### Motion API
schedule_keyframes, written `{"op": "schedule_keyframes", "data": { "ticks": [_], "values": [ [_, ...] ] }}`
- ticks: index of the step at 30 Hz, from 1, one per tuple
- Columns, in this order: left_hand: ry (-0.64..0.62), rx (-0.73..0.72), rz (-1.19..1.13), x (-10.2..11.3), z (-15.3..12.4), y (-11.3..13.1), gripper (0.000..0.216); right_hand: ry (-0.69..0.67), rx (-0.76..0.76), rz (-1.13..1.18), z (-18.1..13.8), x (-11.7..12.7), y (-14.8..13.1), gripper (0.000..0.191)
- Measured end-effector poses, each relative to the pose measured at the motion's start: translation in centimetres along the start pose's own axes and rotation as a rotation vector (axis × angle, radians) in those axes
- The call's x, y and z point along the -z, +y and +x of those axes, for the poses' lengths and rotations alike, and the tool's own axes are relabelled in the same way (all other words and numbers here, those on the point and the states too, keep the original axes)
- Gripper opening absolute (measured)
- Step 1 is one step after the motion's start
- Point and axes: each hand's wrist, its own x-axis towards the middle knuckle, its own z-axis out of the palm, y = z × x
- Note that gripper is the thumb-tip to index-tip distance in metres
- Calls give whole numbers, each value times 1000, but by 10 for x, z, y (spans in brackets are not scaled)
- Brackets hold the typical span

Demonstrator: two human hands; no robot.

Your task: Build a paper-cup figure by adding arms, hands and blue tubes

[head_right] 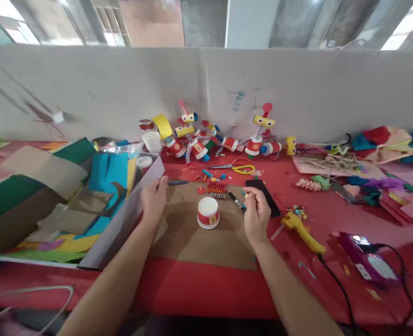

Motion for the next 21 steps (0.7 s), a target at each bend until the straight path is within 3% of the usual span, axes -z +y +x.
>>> {"op": "schedule_keyframes", "data": {
  "ticks": [1,4,8,12,15,19,21],
  "values": [
    [54,-55,21,-1,1,-1,21,13,3,-6,1,-1,0,21],
    [101,-166,-11,-3,1,-3,34,23,21,-64,2,-4,2,22],
    [-75,-196,-232,-7,-6,0,19,-27,63,-228,4,-3,5,24],
    [-138,-186,-261,-10,-18,8,26,-181,116,-397,5,-3,13,26],
    [-326,-250,-439,-12,-30,18,26,-333,175,-571,5,-6,19,21],
    [-737,-346,-503,-17,-48,32,86,-452,219,-795,4,-16,19,33],
    [-791,-331,-444,-19,-54,37,86,-492,239,-871,5,-21,15,35]
  ]
}}
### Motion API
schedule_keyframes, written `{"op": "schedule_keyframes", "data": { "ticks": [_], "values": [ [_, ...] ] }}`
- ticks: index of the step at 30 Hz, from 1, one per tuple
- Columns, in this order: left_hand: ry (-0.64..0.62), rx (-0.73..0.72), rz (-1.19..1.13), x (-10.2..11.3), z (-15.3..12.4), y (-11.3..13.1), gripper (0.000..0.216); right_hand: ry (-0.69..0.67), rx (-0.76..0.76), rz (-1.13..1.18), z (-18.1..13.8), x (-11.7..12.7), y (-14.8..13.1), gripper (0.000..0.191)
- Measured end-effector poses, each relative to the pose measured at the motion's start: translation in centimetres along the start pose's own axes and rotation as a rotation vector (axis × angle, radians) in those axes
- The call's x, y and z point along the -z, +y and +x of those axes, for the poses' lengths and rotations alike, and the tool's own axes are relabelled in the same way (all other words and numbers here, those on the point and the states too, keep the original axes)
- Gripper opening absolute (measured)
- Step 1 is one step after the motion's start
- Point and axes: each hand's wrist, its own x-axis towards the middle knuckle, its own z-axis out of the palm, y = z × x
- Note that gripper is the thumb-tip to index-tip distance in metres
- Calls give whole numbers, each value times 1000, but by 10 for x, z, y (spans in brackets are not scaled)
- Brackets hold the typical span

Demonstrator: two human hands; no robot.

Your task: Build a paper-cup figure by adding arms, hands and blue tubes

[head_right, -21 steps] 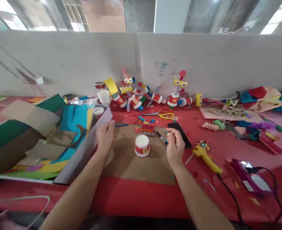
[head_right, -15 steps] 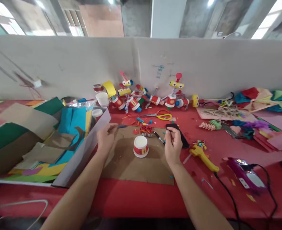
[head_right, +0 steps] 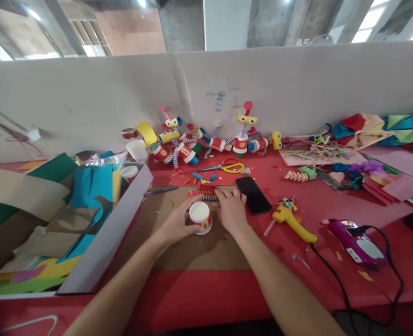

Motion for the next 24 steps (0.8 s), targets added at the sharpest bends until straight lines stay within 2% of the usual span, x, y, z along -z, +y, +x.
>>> {"op": "schedule_keyframes", "data": {
  "ticks": [3,7,11,14,17,21,24],
  "values": [
    [-23,46,-26,0,0,1,80,-43,20,-76,4,2,-5,24],
    [-112,46,-246,15,-1,-1,104,-73,25,-113,6,3,-6,19],
    [-127,36,-169,21,-1,1,115,-96,48,-113,4,0,-6,20],
    [-154,40,-78,17,0,4,89,-103,60,-134,3,-1,-7,22],
    [-55,73,-70,22,1,2,64,-81,54,-150,2,0,-6,28],
    [175,113,-121,43,3,-6,61,-42,10,-134,1,7,-6,27],
    [163,147,-86,52,4,-12,59,-22,10,-127,-1,9,-5,22]
  ]
}}
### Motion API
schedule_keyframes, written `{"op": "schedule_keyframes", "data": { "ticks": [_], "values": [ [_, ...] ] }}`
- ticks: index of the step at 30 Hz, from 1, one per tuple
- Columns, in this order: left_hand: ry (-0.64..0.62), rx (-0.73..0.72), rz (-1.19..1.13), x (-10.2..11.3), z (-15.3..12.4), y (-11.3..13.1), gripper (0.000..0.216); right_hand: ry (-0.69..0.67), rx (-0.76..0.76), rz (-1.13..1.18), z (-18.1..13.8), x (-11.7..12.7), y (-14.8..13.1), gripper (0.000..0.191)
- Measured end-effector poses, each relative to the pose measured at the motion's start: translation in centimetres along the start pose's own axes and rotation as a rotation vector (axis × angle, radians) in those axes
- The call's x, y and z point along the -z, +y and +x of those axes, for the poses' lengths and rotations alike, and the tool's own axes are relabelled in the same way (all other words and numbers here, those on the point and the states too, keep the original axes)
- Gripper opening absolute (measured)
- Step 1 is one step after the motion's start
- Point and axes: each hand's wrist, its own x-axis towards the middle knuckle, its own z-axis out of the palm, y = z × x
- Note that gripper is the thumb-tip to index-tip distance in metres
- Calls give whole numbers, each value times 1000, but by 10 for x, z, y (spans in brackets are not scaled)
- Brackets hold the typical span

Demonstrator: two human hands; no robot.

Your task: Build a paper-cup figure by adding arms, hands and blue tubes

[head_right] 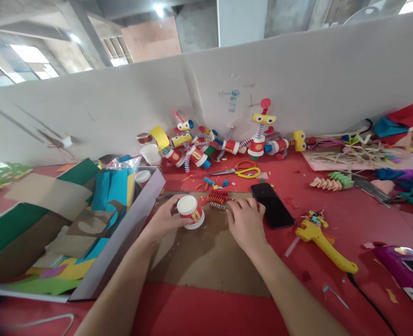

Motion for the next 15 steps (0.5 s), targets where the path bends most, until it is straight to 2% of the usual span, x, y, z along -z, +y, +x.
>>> {"op": "schedule_keyframes", "data": {
  "ticks": [4,6,9,15],
  "values": [
    [-117,17,41,1,1,-7,63,19,25,23,-4,-2,1,19],
    [-128,-1,45,0,1,-10,76,36,37,45,-6,-2,0,18],
    [-101,-25,54,-1,1,-14,94,78,55,82,-7,0,-2,16],
    [16,-34,47,-2,5,-16,90,124,97,131,-7,2,-4,15]
  ]
}}
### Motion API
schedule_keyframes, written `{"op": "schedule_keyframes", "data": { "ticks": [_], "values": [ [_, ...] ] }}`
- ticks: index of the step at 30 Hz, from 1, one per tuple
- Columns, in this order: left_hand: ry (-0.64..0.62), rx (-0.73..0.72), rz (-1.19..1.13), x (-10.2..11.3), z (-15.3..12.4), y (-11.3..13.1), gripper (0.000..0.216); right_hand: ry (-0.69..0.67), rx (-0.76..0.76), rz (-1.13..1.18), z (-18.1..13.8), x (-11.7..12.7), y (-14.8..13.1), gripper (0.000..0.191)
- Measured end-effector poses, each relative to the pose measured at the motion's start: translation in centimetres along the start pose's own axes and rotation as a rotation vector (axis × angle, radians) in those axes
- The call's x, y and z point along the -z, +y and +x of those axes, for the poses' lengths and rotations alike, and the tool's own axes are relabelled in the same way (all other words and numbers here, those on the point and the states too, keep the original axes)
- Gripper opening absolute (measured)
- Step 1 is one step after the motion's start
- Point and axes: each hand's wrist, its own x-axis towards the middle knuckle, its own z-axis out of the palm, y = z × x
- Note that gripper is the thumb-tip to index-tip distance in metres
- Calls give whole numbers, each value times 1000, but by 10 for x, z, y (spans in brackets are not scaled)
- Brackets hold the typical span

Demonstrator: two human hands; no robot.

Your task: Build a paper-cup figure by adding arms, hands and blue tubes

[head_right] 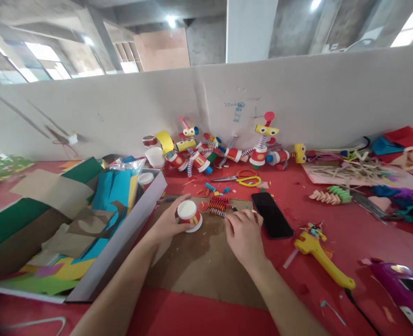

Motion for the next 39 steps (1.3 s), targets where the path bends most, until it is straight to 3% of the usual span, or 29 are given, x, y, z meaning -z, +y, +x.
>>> {"op": "schedule_keyframes", "data": {
  "ticks": [4,11,17,24,28,31,35,37,39],
  "values": [
    [12,-31,-33,0,-1,2,96,22,-7,2,0,0,2,15],
    [-115,-41,8,-2,-4,7,100,30,5,4,0,1,2,15],
    [-90,-75,-28,-2,-6,11,100,69,21,13,0,1,1,18],
    [-272,-72,-15,-6,-8,7,111,60,19,-2,0,-1,4,19],
    [-277,3,-188,-6,-9,7,124,72,1,-25,0,-1,8,18],
    [-95,-14,-342,-6,-6,10,94,66,-10,-39,0,-1,10,19],
    [406,24,-328,-5,0,8,29,39,-27,-49,0,-2,10,19],
    [555,51,-293,-4,3,5,21,15,-42,-57,-1,-3,9,19],
    [592,59,-309,-3,4,4,19,-22,-55,-71,-1,-4,9,19]
  ]
}}
